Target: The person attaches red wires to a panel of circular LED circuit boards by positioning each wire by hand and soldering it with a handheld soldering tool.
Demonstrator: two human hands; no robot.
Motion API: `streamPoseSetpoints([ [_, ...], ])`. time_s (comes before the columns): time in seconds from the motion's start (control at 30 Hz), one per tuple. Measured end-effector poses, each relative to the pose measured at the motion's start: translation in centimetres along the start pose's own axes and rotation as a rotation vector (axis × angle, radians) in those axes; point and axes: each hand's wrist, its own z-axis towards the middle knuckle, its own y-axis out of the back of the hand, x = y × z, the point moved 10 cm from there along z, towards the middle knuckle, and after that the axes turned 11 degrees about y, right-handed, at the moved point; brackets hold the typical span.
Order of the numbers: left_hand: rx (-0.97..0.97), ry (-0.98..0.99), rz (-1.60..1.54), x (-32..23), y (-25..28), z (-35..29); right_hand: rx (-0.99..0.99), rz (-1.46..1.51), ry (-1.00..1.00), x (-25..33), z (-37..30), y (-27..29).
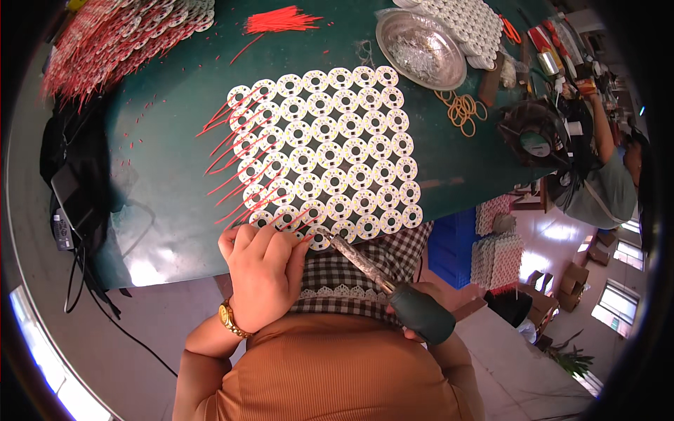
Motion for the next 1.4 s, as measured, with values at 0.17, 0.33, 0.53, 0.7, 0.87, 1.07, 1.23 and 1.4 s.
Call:
streamPoseSetpoints([
  [0.17,0.009,0.007,-0.003,0.1,-0.1,0.0,-0.02,-0.053,0.007,1.0,1.0,-0.1],
  [0.33,-0.002,0.004,-0.009,0.2,-0.1,-0.1,0.041,-0.044,-0.145,0.2,1.2,0.0],
  [0.53,-0.016,0.002,0.005,0.2,-0.2,-0.2,0.03,-0.181,-0.066,0.8,1.5,-0.2],
  [0.7,-0.006,-0.002,0.024,0.1,-0.2,-0.1,0.063,-0.106,-0.169,-0.2,0.9,-0.7],
  [0.87,0.01,0.013,0.03,0.1,-0.3,0.1,0.082,-0.071,-0.08,0.2,2.2,-0.6],
  [1.07,0.017,0.016,0.043,0.0,-0.2,0.2,0.04,-0.07,-0.006,1.3,4.0,0.2],
  [1.23,0.007,0.014,0.038,-0.1,-0.1,0.3,0.05,-0.143,-0.056,0.0,1.7,-0.2],
  [1.4,0.0,-0.001,0.023,-0.2,0.0,0.4,-0.014,-0.045,-0.229,-1.9,-1.4,-1.0],
])
